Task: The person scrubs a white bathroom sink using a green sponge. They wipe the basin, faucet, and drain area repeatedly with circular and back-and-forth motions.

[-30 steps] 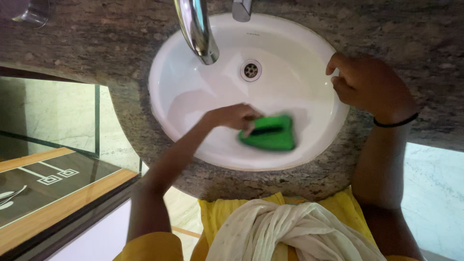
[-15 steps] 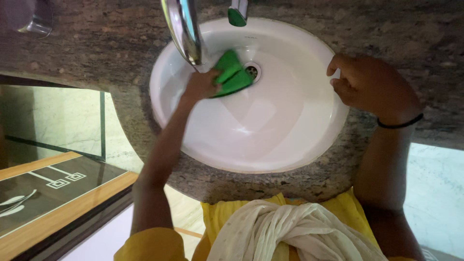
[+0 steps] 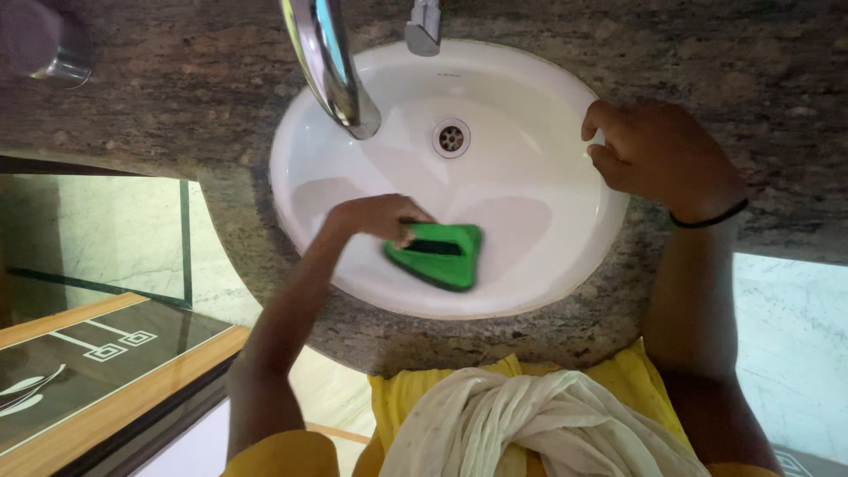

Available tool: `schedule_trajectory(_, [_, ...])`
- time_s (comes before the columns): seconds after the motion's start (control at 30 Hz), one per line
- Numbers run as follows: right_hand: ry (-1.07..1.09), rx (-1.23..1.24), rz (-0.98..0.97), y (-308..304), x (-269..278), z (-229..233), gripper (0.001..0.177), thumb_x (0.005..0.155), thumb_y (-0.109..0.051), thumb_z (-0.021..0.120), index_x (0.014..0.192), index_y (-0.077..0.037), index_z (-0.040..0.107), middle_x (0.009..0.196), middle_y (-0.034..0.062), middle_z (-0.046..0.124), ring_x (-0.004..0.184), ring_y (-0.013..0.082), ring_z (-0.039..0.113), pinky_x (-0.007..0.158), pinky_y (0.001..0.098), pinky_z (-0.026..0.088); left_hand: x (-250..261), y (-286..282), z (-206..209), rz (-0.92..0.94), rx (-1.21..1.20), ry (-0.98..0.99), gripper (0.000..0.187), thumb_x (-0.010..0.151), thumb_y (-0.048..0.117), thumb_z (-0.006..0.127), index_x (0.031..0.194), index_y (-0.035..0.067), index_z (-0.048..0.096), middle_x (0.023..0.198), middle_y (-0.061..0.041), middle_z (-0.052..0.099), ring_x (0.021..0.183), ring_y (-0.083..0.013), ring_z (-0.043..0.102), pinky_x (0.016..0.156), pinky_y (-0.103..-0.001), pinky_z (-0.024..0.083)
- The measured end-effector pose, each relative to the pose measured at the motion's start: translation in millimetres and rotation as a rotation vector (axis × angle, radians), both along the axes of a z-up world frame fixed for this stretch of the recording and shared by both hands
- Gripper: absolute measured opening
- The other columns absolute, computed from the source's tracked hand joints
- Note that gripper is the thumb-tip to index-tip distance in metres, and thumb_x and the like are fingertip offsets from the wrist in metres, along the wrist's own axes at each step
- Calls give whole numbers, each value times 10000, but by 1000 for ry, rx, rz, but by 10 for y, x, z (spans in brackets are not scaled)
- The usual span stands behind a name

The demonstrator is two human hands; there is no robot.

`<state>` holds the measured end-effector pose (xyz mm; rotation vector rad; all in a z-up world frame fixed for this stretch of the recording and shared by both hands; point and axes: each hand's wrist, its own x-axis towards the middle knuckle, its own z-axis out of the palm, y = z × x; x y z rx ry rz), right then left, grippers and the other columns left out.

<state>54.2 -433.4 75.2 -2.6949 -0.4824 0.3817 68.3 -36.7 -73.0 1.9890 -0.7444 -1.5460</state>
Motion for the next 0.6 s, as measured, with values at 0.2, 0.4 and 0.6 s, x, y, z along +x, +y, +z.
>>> schedule_trajectory(0.2, [11, 28, 0, 8, -8, -14, 240, 959, -176, 620, 1170, -63, 623, 711, 131, 676, 641, 283, 669, 593, 438, 524, 264, 990, 53, 446, 207, -397, 494, 948, 174, 652, 1439, 157, 591, 1025, -146, 793, 854, -232, 764, 829, -380, 611])
schedule_trajectory(0.4, [113, 23, -67, -32, 12, -19, 247, 960, -157, 608, 1187, -61, 618, 724, 154, 695, 641, 297, 685, 598, 451, 533, 471, 610, -396, 411, 53, -936, 501, 794, 133, 669, 1294, 118, 692, 1070, -216, 737, 965, -405, 700, 889, -536, 544])
schedule_trajectory(0.6, [16, 80, -34, -48, 5, -90, 244, 945, -161, 637, 1160, -45, 634, 801, 162, 700, 692, 304, 692, 618, 457, 542, 210, -831, -679, 331, -375, -930, 633, 758, 83, 715, 1380, 57, 601, 1024, -253, 736, 890, -394, 721, 783, -489, 583])
